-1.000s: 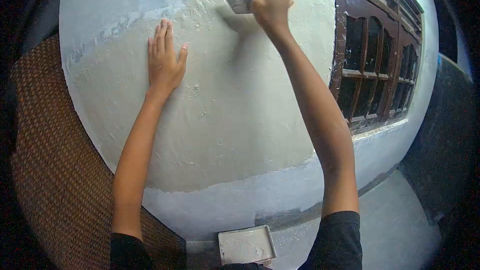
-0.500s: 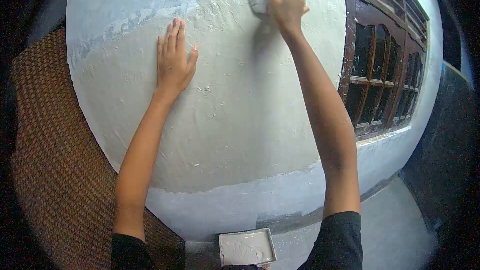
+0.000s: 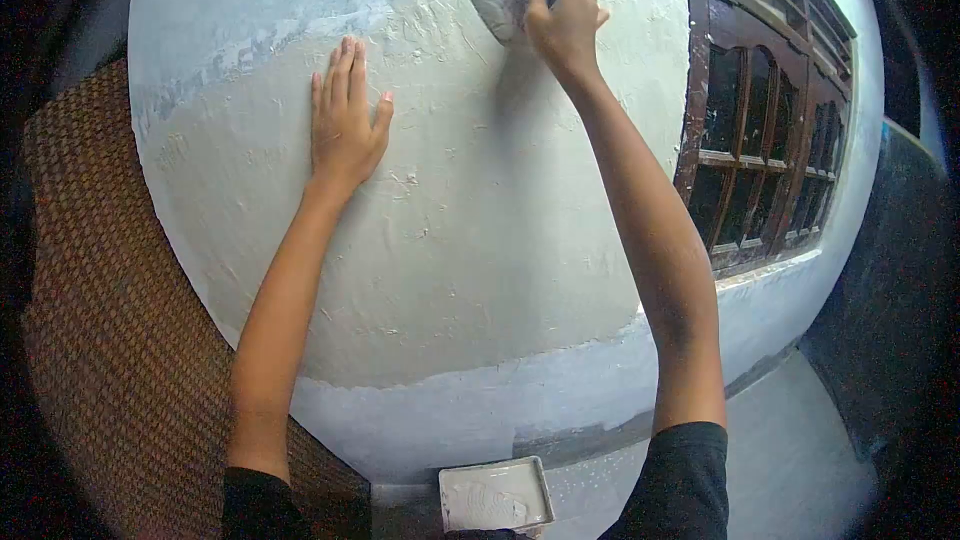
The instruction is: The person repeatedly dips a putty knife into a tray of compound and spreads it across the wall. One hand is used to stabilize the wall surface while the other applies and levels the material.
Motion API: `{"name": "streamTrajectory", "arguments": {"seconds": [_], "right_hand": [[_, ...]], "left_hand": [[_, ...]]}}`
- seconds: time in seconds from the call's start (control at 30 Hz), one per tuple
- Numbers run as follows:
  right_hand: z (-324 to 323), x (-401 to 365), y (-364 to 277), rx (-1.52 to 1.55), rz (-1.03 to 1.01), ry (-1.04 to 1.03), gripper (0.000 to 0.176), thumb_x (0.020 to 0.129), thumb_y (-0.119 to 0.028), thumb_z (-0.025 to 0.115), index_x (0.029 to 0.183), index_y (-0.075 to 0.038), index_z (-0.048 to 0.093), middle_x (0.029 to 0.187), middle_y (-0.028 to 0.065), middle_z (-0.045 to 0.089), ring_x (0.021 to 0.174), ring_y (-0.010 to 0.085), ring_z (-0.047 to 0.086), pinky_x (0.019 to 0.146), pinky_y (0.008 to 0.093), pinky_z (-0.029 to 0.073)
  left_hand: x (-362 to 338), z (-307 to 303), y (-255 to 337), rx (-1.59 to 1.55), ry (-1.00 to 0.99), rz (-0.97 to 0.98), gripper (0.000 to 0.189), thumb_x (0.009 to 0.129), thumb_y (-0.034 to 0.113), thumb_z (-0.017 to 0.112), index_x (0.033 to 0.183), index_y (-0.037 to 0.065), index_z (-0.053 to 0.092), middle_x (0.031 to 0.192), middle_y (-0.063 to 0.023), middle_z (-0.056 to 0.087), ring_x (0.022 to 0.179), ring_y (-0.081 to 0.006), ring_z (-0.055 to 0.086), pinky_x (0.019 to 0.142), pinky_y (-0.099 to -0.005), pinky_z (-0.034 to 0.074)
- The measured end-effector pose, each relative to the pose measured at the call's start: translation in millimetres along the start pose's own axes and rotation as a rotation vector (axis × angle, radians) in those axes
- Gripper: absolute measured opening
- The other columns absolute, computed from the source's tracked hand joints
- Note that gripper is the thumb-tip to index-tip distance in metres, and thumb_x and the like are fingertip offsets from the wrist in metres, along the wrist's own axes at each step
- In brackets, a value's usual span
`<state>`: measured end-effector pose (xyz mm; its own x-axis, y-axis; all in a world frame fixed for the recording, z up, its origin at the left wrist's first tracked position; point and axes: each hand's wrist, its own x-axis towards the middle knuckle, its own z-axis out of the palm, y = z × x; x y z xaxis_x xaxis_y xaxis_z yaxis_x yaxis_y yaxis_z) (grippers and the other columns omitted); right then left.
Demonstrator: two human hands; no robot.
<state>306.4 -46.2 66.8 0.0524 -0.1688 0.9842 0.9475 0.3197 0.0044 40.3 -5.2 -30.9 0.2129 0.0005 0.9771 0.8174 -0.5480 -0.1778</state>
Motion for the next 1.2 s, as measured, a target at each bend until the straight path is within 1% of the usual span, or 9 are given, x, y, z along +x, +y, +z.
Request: {"name": "streamTrajectory", "arguments": {"seconds": [0.1,0.23,0.27,0.37,0.5,0.63,0.77,0.97,1.2], "right_hand": [[8.3,13.0,30.7,0.271,0.386,0.225,0.040,0.094,-0.027,0.058,0.128,-0.006,0.061,0.116,0.0170,0.068,0.112,0.0373,0.060,0.106,0.0592,0.026],[4.8,6.3,25.8,0.551,0.286,0.242,0.040,0.094,-0.028,0.057,0.126,-0.005,0.062,0.110,0.0208,0.068,0.110,0.0370,0.061,0.109,0.0549,0.027],[5.0,0.7,23.7,0.321,0.105,0.145,0.038,0.098,-0.023,0.057,0.127,0.001,0.060,0.113,0.0188,0.068,0.105,0.0236,0.065,0.093,0.0331,0.050],[-5.1,-9.1,7.7,0.200,0.132,-0.039,0.041,0.093,-0.027,0.058,0.128,-0.005,0.062,0.110,0.0204,0.068,0.110,0.0361,0.060,0.106,0.0513,0.032],[-15.4,10.9,52.1,0.274,0.554,0.266,0.038,0.092,-0.021,0.057,0.123,0.000,0.062,0.113,0.0191,0.068,0.110,0.0332,0.062,0.102,0.0464,0.039],[-7.4,-4.8,31.1,0.615,0.279,0.285,0.035,0.092,-0.021,0.061,0.122,-0.002,0.064,0.107,0.0191,0.069,0.104,0.0323,0.063,0.097,0.0417,0.045],[-7.6,-36.8,-7.5,0.236,-0.069,-0.022,0.033,0.091,-0.024,0.062,0.122,-0.014,0.065,0.104,0.0120,0.071,0.101,0.0312,0.059,0.095,0.0519,0.035],[-29.8,-5.3,61.3,0.278,0.520,0.385,0.036,0.093,-0.022,0.057,0.123,-0.001,0.063,0.105,0.0196,0.069,0.096,0.0354,0.064,0.096,0.0454,0.044],[-10.1,-43.9,3.6,0.406,-0.052,0.006,0.033,0.090,-0.016,0.063,0.122,-0.011,0.065,0.102,0.0126,0.071,0.100,0.0294,0.059,0.097,0.0468,0.034]], "left_hand": [[0.1,0.7,-0.9,0.020,0.013,0.005,0.069,0.097,0.031,0.049,0.154,0.005,0.021,0.159,-0.0137,0.024,0.148,-0.0292,0.020,0.120,-0.0505,0.013],[0.5,-0.3,-0.3,0.017,0.000,-0.003,0.069,0.097,0.032,0.049,0.154,0.006,0.020,0.160,-0.0134,0.023,0.148,-0.0289,0.020,0.120,-0.0503,0.013],[0.0,0.2,0.2,0.015,-0.005,-0.006,0.070,0.097,0.032,0.049,0.154,0.006,0.020,0.160,-0.0133,0.022,0.148,-0.0287,0.020,0.120,-0.0504,0.013],[-0.4,1.6,-0.5,0.024,0.009,0.006,0.070,0.097,0.032,0.050,0.155,0.006,0.020,0.160,-0.0129,0.022,0.148,-0.0287,0.020,0.120,-0.0502,0.013],[-0.2,-1.1,-2.5,0.057,-0.009,0.012,0.070,0.097,0.032,0.049,0.155,0.006,0.019,0.160,-0.0125,0.021,0.149,-0.0283,0.019,0.120,-0.0497,0.013],[0.2,-1.0,2.1,0.052,-0.026,-0.007,0.070,0.097,0.032,0.049,0.155,0.006,0.019,0.161,-0.0124,0.020,0.149,-0.0281,0.019,0.121,-0.0493,0.012],[0.7,-0.6,6.4,0.044,-0.022,-0.030,0.069,0.097,0.032,0.048,0.155,0.006,0.019,0.161,-0.0131,0.020,0.149,-0.0291,0.019,0.120,-0.0497,0.012],[-7.9,-4.6,12.7,0.037,-0.040,-0.026,0.069,0.097,0.031,0.049,0.154,0.004,0.020,0.160,-0.0141,0.022,0.148,-0.0304,0.020,0.120,-0.0512,0.012],[-17.4,3.4,44.0,0.005,-0.066,-0.038,0.069,0.096,0.029,0.050,0.153,0.003,0.020,0.160,-0.0142,0.021,0.148,-0.0303,0.019,0.120,-0.0519,0.014]]}}
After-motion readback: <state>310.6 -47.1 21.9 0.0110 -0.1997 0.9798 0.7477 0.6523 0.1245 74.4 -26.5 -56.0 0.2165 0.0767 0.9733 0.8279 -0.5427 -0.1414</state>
